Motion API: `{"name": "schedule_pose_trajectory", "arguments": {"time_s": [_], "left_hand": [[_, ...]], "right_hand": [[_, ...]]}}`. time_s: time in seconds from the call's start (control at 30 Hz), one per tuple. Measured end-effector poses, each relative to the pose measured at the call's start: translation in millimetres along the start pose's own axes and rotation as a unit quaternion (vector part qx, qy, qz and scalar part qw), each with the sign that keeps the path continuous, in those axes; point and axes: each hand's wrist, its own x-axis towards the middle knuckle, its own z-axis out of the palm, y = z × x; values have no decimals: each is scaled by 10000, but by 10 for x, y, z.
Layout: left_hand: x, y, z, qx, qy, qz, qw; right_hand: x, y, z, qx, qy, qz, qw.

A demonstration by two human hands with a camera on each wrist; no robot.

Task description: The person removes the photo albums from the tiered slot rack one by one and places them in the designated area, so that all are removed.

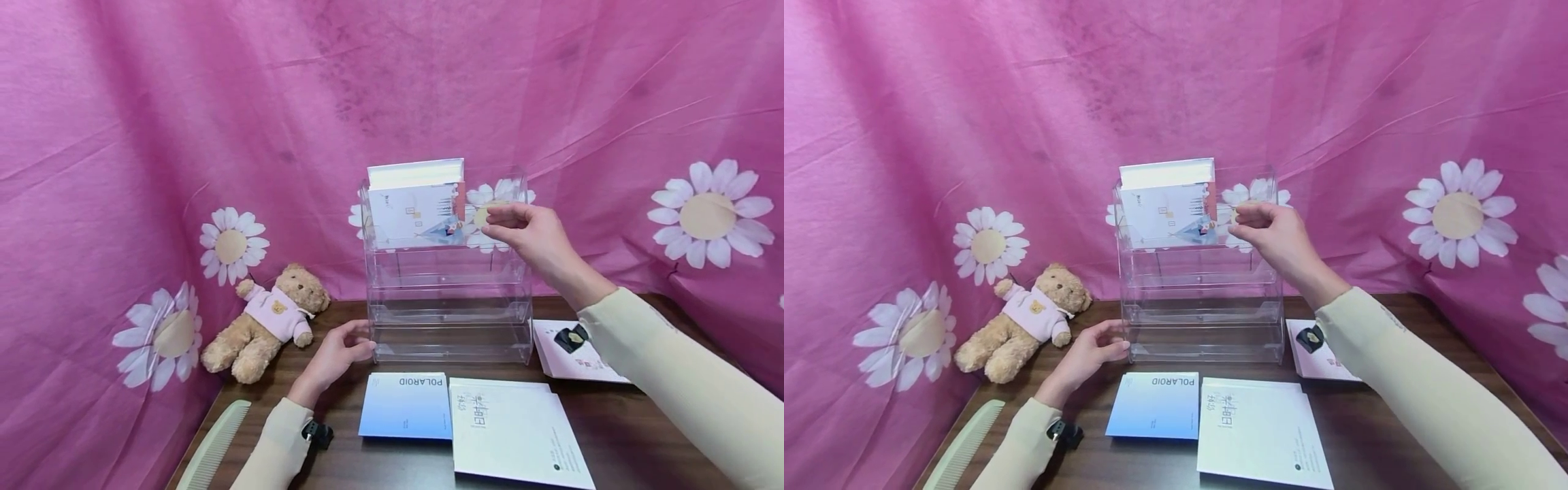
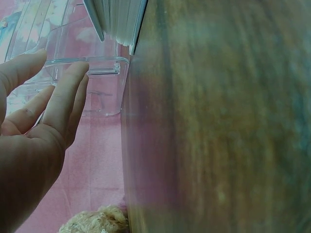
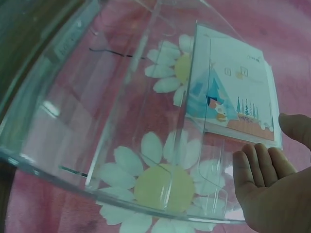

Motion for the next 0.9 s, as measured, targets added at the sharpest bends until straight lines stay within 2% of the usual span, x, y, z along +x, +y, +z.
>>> {"name": "schedule_pose_trajectory", "arguments": {"time_s": [0.2,0.53,0.9], "left_hand": [[-7,-20,0,-16,-56,-15,10000],[17,-5,-13,-5,-53,22,10000],[25,-21,-11,-8,-61,5,10000]], "right_hand": [[215,-98,69,48,-3,47,10000],[557,-291,160,279,341,61,9990],[739,-316,277,452,229,126,9986]]}}
